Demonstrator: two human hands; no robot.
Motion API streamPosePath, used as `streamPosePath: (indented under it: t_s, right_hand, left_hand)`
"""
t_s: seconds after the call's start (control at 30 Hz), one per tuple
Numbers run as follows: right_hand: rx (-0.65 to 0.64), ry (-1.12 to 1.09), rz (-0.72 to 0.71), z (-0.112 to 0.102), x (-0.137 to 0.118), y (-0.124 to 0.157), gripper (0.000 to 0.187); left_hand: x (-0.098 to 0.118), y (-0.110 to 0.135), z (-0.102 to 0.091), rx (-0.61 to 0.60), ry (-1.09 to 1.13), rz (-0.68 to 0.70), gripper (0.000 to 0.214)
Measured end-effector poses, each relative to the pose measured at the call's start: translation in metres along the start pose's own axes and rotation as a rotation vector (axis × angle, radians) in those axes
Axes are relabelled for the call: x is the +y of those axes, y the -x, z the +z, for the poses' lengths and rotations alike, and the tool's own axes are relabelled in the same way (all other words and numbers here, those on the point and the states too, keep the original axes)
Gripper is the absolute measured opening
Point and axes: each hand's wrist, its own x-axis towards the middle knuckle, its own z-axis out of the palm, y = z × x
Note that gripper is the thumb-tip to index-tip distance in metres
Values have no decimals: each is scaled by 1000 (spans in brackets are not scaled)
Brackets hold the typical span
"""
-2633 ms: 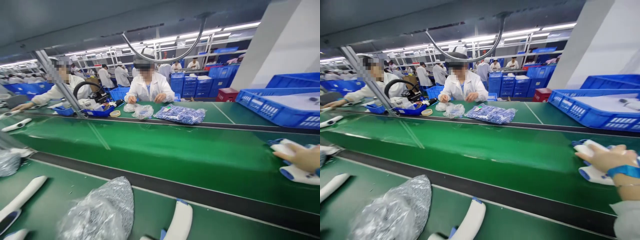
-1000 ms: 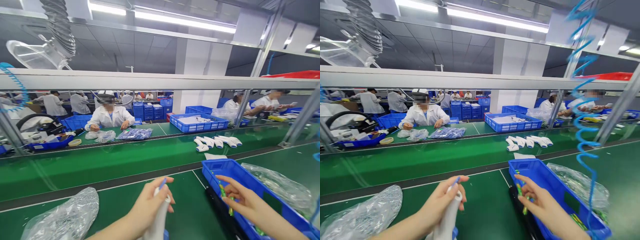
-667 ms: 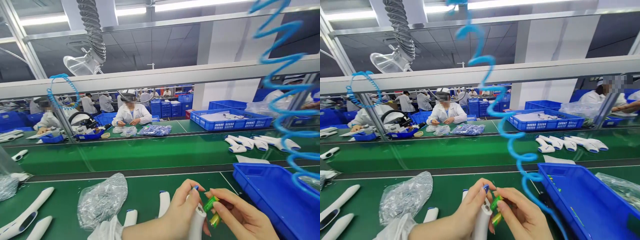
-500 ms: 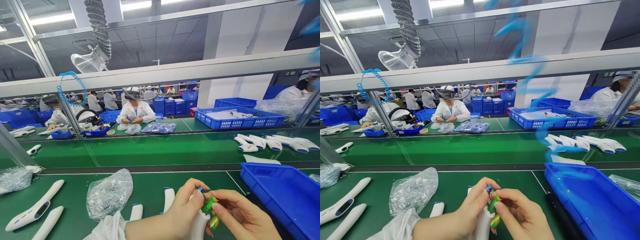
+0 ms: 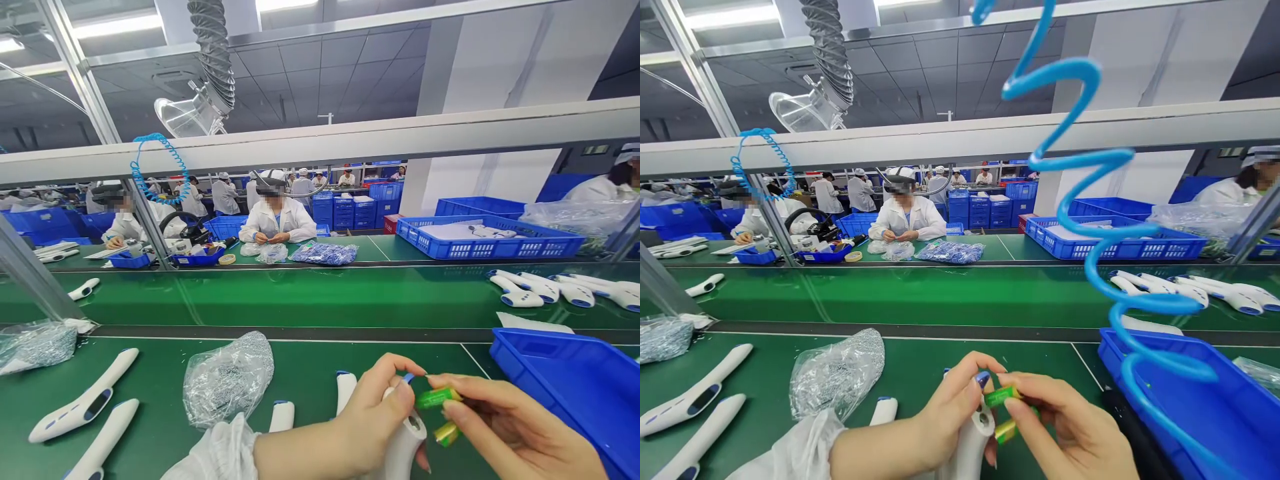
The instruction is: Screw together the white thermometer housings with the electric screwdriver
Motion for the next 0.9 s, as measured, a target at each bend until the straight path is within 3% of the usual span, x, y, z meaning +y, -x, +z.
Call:
streamPosePath:
  t_s: [0.13,0.43,0.53,0.67,0.77,0.83,0.9]
  right_hand:
    - [-100,-25,18,5,1,-3,9]
    - [-147,182,-132,8,-6,-7,9]
    - [-109,216,-150,11,-5,-5,10]
    - [-44,96,-55,16,-3,-2,14]
    - [-17,39,-92,20,-4,1,8]
    - [5,119,-122,23,-4,5,5]
    - [-4,272,-131,27,-4,9,15]
  left_hand:
    - [-1,1,-1,26,98,-15,57]
    - [-7,8,-6,-40,132,8,55]
    - [-7,10,-6,-43,133,20,54]
    - [-4,13,-7,-60,138,50,57]
    - [-2,14,-5,-65,152,59,57]
    - [1,14,-2,-29,166,54,54]
    - [4,15,1,58,178,44,49]
